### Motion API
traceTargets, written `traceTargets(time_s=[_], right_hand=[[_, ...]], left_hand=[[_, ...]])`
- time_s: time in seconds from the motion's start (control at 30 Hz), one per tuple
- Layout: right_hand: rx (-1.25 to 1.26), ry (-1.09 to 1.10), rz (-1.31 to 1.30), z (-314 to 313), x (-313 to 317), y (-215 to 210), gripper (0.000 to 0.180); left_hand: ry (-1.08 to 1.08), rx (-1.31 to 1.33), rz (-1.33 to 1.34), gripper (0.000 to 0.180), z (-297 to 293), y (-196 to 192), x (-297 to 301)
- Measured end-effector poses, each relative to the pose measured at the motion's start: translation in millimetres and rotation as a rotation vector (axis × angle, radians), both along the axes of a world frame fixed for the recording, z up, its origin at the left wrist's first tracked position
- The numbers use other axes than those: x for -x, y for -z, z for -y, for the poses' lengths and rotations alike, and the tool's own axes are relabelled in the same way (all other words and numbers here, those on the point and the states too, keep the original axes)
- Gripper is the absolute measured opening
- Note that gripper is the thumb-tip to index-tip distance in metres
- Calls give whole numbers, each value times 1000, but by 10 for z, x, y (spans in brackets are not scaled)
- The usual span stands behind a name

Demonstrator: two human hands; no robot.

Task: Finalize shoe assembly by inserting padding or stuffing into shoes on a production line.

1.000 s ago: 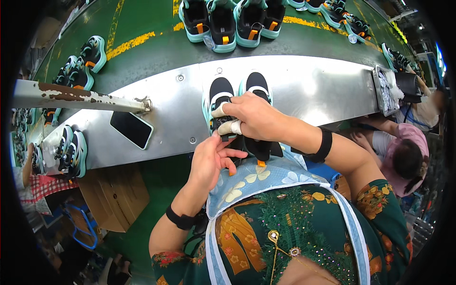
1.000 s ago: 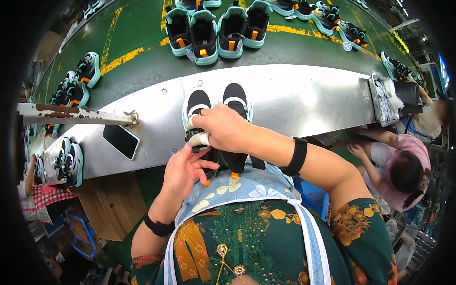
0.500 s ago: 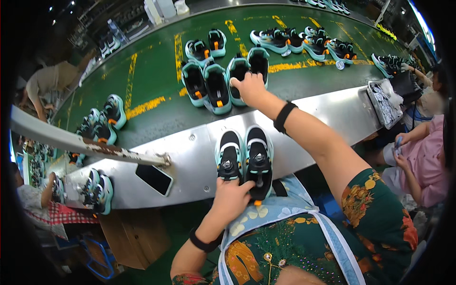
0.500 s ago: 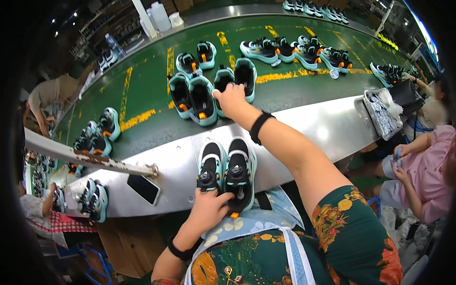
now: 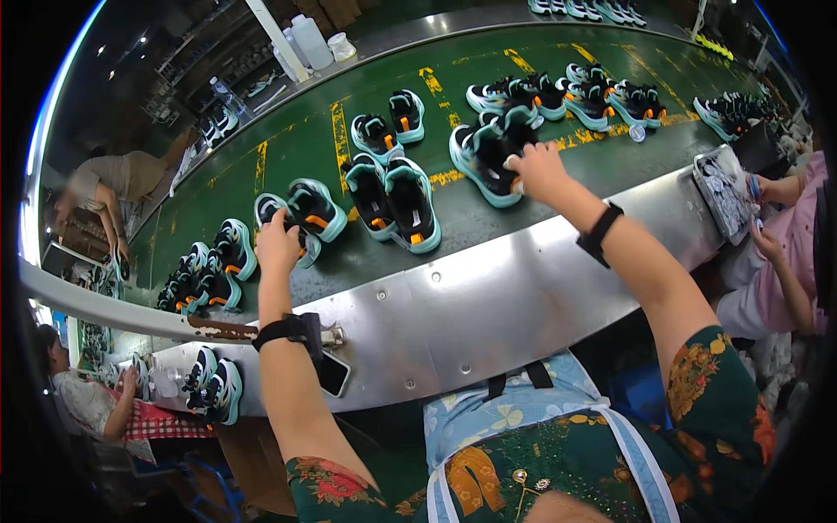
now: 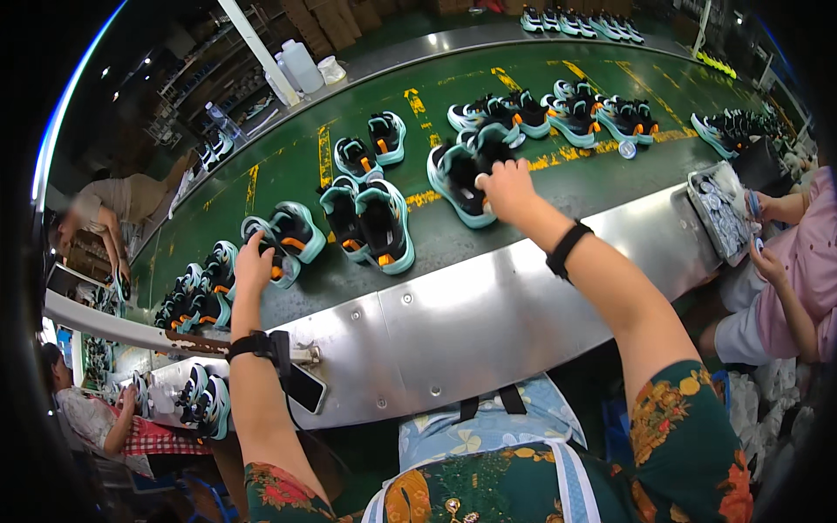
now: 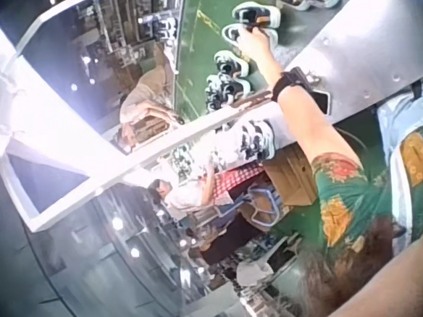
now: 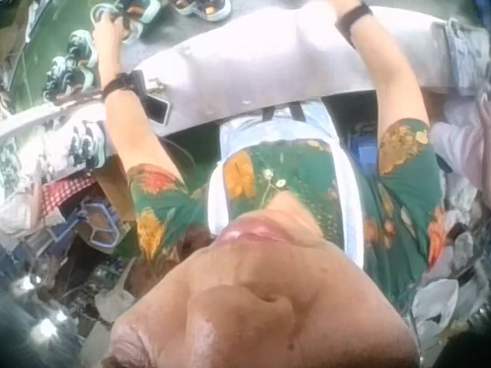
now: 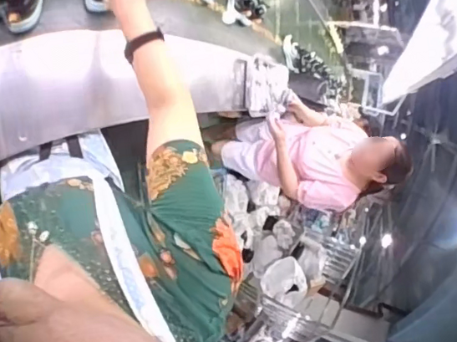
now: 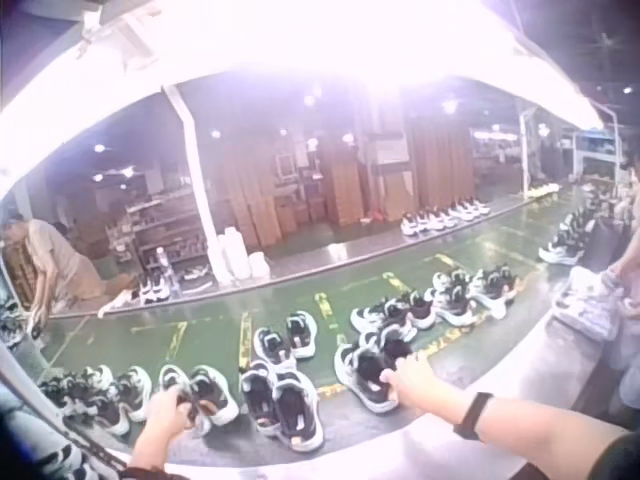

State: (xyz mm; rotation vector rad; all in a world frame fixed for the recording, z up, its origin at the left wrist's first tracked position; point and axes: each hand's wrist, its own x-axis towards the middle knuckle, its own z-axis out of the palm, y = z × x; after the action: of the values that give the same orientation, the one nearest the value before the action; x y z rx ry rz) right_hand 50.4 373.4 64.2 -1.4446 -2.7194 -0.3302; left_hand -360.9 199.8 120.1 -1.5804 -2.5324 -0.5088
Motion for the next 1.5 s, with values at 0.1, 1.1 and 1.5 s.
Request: traceTargets(time_s=[0.1,1.1,1.5], right_hand=[[37,-277,-362,179,2,-208,41],[824,-422,-913,2475,-1028,-547,28],[1167,-409,-697,2863,-1102,-899,50]], left_hand=[[160,-229,-120,27,-416,146,-341],[325,12,129,22,2419,194,-2905],[453,-59,752,54,2688,849,-3131]])
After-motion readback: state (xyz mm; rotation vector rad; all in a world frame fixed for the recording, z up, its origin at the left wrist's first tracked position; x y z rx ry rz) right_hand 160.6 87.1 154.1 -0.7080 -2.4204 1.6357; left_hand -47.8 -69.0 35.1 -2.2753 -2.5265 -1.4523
